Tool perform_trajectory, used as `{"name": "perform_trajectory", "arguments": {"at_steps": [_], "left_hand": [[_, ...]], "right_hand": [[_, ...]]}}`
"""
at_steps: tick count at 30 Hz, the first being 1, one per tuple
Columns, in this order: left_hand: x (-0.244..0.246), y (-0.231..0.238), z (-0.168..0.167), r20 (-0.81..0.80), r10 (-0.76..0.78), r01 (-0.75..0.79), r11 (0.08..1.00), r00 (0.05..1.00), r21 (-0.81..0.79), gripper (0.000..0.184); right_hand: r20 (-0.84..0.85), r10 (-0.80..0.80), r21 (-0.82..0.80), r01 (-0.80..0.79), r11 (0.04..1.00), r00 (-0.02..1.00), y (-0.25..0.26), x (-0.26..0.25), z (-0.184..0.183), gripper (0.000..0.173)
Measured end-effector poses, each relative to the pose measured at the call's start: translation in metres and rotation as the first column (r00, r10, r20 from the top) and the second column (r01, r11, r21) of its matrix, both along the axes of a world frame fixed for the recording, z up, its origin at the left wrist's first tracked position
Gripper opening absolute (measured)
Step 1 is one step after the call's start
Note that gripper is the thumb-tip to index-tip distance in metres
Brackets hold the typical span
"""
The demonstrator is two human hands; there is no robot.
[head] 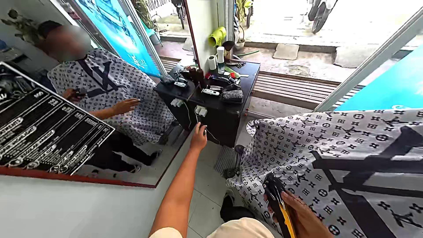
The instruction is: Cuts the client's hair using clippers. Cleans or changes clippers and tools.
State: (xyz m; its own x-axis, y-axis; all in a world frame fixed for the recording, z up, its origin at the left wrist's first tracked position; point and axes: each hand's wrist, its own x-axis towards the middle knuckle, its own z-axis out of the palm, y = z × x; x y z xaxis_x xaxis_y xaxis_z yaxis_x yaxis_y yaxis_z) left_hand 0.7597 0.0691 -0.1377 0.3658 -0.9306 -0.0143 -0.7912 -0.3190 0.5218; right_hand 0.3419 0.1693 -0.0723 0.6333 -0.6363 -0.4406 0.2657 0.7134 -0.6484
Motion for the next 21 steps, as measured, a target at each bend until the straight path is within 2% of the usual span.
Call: {"name": "perform_trajectory", "arguments": {"at_steps": [4, 7, 10, 14, 17, 19, 21], "left_hand": [[0.064, -0.070, 0.000, 0.056, -0.092, 0.088, 0.993, 0.994, 0.076, 0.045], [0.112, -0.114, -0.002, 0.071, -0.185, 0.172, 0.972, 0.980, 0.162, 0.051], [0.160, -0.162, -0.021, 0.095, -0.271, 0.253, 0.952, 0.958, 0.173, 0.059], [0.216, -0.224, -0.053, 0.109, -0.330, 0.304, 0.931, 0.938, 0.202, 0.066], [0.237, -0.257, -0.078, 0.088, -0.364, 0.337, 0.913, 0.927, 0.231, 0.074], [0.241, -0.264, -0.097, 0.082, -0.351, 0.328, 0.921, 0.933, 0.211, 0.083], [0.238, -0.266, -0.109, 0.080, -0.293, 0.283, 0.952, 0.953, 0.114, 0.076]], "right_hand": [[0.048, -0.103, -0.020, 0.104, 0.994, 0.994, -0.050, 0.047, -0.004, 0.063], [0.054, -0.160, -0.077, 0.164, 0.983, 0.986, -0.076, 0.082, 0.009, 0.059], [0.018, -0.230, -0.106, 0.231, 0.967, 0.973, -0.087, 0.108, 0.024, 0.060], [-0.075, -0.370, -0.124, 0.360, 0.925, 0.926, -0.081, 0.145, 0.019, 0.056], [-0.106, -0.465, -0.072, 0.460, 0.885, 0.879, -0.074, 0.180, 0.018, 0.055], [-0.089, -0.517, -0.032, 0.516, 0.856, 0.851, -0.069, 0.204, 0.019, 0.053], [-0.080, -0.552, -0.025, 0.552, 0.833, 0.830, -0.068, 0.225, 0.021, 0.050]]}}
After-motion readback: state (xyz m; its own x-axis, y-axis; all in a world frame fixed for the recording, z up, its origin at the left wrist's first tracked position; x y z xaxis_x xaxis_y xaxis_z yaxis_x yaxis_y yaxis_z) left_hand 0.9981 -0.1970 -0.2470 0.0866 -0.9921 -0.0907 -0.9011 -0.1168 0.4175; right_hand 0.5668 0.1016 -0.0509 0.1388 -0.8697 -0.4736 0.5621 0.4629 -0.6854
